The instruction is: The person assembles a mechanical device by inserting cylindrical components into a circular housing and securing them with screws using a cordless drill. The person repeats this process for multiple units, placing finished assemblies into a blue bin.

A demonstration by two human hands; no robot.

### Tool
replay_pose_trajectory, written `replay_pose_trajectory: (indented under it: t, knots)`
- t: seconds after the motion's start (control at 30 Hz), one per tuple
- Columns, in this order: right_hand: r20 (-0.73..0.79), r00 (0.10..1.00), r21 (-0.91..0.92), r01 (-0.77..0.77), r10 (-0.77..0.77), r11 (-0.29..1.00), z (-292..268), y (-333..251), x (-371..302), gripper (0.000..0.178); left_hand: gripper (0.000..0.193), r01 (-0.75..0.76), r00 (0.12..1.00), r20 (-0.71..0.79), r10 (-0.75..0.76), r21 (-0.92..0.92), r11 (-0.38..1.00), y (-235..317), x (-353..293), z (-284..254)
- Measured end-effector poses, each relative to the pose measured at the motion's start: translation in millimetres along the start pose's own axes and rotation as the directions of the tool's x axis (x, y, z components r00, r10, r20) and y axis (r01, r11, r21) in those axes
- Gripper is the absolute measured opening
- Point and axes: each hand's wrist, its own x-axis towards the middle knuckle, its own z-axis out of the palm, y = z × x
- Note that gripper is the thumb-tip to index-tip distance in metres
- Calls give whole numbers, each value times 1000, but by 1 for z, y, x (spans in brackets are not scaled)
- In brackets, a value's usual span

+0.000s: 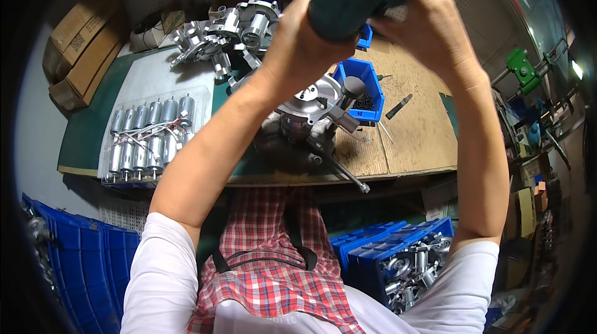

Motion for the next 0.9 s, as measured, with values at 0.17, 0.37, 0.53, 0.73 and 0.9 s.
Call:
replay_pose_trajectory:
  t: [0.17, 0.37, 0.53, 0.73, 0.9]
  knots:
    - [-432, 899, 84, 111, -64, 990, -15, 31, -5, 64, 52, -243, 966, 108, 233, 90, 966, 44, 53, -9]
    - [39, 999, 676, -15, -15, 737, 1, 51, -80, 56, 60, -515, 845, 323, 426, 279, 811, 24, 36, -8]
    - [132, 845, 277, -534, 519, 799, 52, 58, -168, 66, 45, -381, 909, 246, 337, 160, 911, 32, -99, 37]
    - [372, 609, -359, -602, 701, 713, 135, 97, -296, 90, 53, -186, 699, 709, 91, 57, 981, 23, -213, 78]
    - [482, 436, -432, -637, 760, 639, 172, 69, -324, 80, 35, -224, 594, 804, -25, 195, 955, 21, -223, 92]
